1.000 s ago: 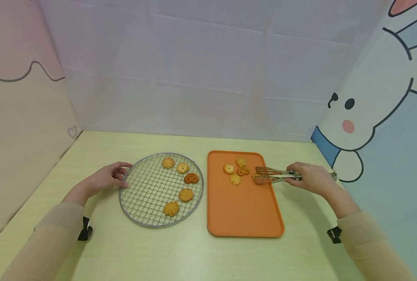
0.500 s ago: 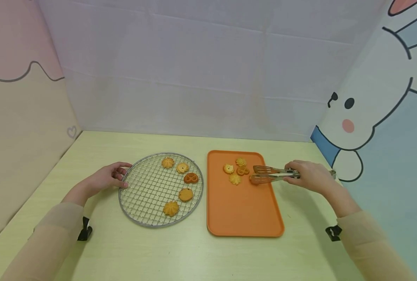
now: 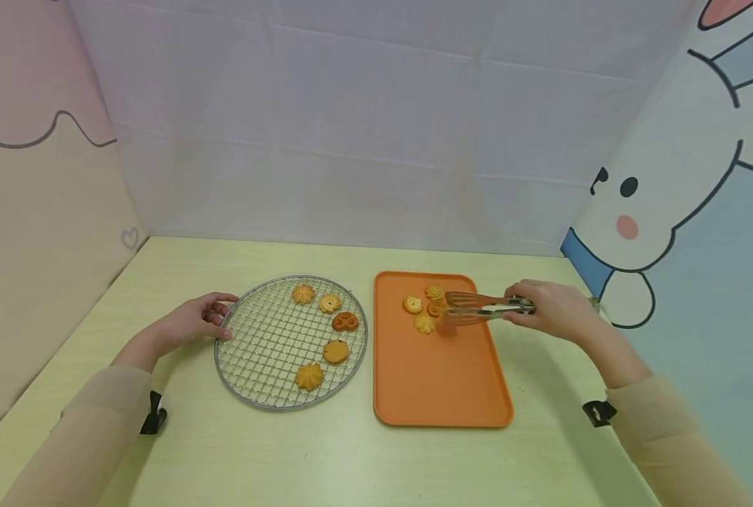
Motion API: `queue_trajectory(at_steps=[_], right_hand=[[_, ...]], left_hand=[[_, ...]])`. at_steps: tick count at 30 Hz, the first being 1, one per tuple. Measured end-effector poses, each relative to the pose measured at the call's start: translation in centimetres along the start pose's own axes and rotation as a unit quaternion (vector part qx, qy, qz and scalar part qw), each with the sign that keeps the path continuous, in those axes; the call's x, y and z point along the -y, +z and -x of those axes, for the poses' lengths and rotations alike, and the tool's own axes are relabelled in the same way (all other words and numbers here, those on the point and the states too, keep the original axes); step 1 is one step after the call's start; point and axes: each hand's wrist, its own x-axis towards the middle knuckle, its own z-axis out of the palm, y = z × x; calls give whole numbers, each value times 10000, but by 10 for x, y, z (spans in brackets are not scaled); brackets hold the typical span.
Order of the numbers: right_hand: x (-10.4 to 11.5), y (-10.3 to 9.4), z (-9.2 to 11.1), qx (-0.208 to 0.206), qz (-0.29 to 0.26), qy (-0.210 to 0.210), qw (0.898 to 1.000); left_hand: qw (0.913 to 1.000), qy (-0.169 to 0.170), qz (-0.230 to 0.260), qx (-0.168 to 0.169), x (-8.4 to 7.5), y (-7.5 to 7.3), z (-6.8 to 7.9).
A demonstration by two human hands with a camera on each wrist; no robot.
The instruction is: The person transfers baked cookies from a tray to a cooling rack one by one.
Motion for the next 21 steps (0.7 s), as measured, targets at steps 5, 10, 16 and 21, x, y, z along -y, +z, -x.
queue_trajectory(at_steps=[5,10,16,21], right_hand=[[9,-7,-6,-114,-33,-149,9998],[16,-14,-13,-148,-59,-212,9996],[27,-20,-25,-48,-88,-206,9997],[37,-23,-35,-111,-6,-340,9994]], left_hand=[[10000,-10,-24,-5,1,0,0],[10000,0,-15,5,1,1,0],[10000,25,-5,25,1,0,0],[10000,18,4,5,1,0,0]])
